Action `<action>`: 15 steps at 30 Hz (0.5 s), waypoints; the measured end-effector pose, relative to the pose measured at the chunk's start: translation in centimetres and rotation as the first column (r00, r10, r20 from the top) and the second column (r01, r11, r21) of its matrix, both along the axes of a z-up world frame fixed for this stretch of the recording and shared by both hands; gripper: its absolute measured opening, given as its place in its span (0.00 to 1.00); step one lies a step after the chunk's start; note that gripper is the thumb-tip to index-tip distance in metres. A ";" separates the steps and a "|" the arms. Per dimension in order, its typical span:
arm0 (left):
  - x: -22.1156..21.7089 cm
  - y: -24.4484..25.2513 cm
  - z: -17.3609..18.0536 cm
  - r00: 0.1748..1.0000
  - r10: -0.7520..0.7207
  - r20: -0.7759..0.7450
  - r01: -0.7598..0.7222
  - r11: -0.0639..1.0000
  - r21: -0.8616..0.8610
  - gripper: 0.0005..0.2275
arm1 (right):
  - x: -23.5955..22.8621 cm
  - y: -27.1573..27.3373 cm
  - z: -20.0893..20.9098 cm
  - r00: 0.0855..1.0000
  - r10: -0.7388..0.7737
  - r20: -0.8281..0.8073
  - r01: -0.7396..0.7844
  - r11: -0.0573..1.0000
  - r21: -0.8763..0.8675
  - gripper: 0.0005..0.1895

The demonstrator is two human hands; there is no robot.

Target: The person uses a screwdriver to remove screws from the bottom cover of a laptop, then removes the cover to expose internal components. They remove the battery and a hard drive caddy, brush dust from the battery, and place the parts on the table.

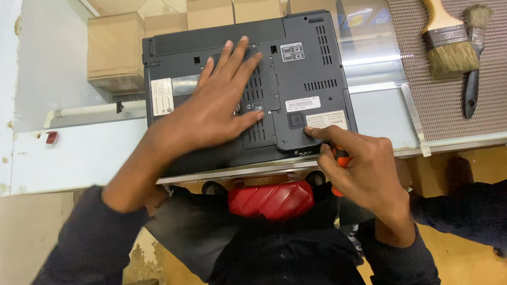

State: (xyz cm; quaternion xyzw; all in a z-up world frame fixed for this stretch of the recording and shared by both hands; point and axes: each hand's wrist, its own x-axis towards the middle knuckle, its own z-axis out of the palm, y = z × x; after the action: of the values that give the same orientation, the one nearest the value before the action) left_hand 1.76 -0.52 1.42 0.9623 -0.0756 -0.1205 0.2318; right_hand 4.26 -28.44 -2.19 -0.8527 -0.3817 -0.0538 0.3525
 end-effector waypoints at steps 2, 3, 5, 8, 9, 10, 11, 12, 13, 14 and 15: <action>-1.3 0.1 -0.9 0.979 0.016 0.205 -0.021 1.000 0.023 0.35 | 0.2 0.0 1.0 0.950 -0.004 -0.311 -0.006 0.999 -0.033 0.20; -2.2 -0.4 -0.9 0.979 0.015 0.204 -0.020 1.000 0.022 0.35 | 0.8 0.0 1.7 0.950 -0.006 -0.312 -0.005 0.999 -0.035 0.20; -3.8 -1.3 -0.6 0.976 0.008 0.217 -0.035 0.992 0.121 0.38 | 2.3 -0.1 3.3 0.533 0.148 -0.833 -0.067 0.989 0.133 0.26; -6.5 -2.4 -2.9 0.945 -0.115 0.306 0.005 0.941 0.338 0.47 | 5.8 0.3 4.0 0.321 0.430 -0.844 -0.225 0.900 0.373 0.38; -7.1 -2.9 -3.3 0.944 -0.125 0.304 0.016 0.942 0.336 0.47 | 5.7 1.4 5.2 0.325 0.425 -0.845 -0.214 0.903 0.372 0.38; -7.6 -3.4 -3.7 0.913 -0.124 0.387 -0.060 0.901 0.430 0.51 | 5.7 2.5 6.4 0.308 0.420 -0.853 -0.204 0.905 0.372 0.35; -8.1 -3.9 -4.1 0.874 -0.132 0.468 -0.144 0.849 0.508 0.56 | 5.7 3.6 7.7 0.291 0.416 -0.862 -0.195 0.907 0.372 0.34; -8.4 -4.4 -4.5 0.872 -0.144 0.468 -0.132 0.852 0.507 0.56 | 6.0 4.1 7.5 0.297 0.410 -0.862 -0.181 0.911 0.371 0.34; -8.7 -4.8 -4.9 0.871 -0.081 0.485 -0.209 0.831 0.515 0.55 | 6.3 4.7 7.3 0.194 0.381 -0.904 -0.062 0.924 0.376 0.36; -8.8 -5.1 -5.3 0.862 -0.019 0.507 -0.290 0.801 0.524 0.56 | 6.8 5.4 7.2 0.089 0.365 -0.927 0.053 0.927 0.371 0.38; -9.0 -5.5 -5.5 0.859 -0.030 0.511 -0.284 0.802 0.525 0.56 | 6.7 5.5 7.3 0.099 0.367 -0.925 0.061 0.925 0.374 0.38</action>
State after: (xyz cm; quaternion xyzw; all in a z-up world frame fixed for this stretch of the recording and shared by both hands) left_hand -7.23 -6.01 -4.04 0.9868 -0.0248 0.1296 -0.0941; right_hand 10.92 -22.89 5.16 -0.5552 -0.1239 0.5019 0.6516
